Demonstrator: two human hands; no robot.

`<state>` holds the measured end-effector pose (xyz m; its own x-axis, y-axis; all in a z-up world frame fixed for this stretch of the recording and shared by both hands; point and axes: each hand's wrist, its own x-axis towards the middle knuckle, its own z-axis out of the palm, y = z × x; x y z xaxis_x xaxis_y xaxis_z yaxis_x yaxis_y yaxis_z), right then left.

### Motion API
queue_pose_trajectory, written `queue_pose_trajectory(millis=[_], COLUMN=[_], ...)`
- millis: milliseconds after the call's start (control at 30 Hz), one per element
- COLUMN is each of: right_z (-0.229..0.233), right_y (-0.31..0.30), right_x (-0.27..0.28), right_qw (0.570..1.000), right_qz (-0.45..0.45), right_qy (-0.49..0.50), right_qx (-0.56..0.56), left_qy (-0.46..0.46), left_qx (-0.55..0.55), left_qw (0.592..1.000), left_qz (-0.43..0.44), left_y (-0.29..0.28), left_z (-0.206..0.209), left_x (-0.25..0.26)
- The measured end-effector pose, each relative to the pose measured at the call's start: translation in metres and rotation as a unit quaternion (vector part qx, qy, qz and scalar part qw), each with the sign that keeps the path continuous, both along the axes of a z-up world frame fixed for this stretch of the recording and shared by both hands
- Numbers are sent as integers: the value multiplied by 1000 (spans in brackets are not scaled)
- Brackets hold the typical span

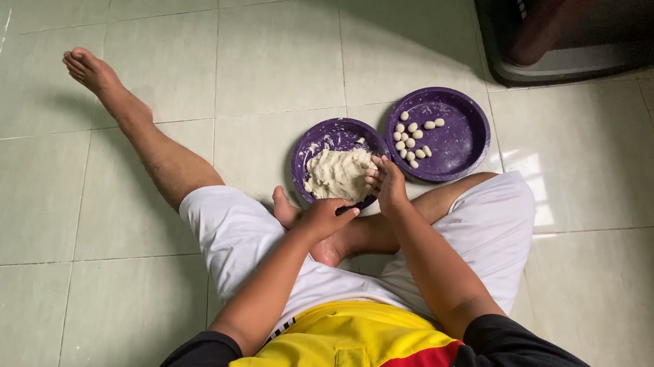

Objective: The person rolls small pieces of dough into balls using their palms and places them on a plate.

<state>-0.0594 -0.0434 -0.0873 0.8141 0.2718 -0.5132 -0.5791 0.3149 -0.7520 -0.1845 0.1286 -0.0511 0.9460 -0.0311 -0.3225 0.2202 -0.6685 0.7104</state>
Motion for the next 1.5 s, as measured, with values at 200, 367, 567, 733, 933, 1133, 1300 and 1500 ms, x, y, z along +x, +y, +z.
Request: queue_pose_trajectory(millis=[200, 367, 567, 733, 933, 1133, 1300, 1500], right_z=[32, 34, 57, 60, 73, 54, 53, 61], right_y=[-1, -8, -15, -10, -3, 2, 0, 1], right_x=[-5, -11, -20, -11, -10, -5, -9, -13], right_qw=[998, 993, 981, 964, 960, 959, 955, 952], right_qz=[27, 84, 16, 10, 39, 62, 76, 83], right_qy=[14, 30, 6, -24, -44, -39, -32, -28], right_qx=[47, 82, 193, 263, 275, 274, 284, 294], left_qy=[8, -79, -171, -282, -411, -454, -424, -394], left_qx=[-232, -314, -196, -142, -2, 10, 3, 27], left_qw=[962, 930, 948, 938, 909, 891, 905, 919], left_qz=[147, 176, 181, 143, 61, 19, 16, -2], left_y=[31, 17, -9, -15, -13, -11, -11, -12], left_z=[-9, 14, 33, 21, -15, -21, -18, -14], left_x=[25, 2, 4, 7, 10, 15, 9, 6])
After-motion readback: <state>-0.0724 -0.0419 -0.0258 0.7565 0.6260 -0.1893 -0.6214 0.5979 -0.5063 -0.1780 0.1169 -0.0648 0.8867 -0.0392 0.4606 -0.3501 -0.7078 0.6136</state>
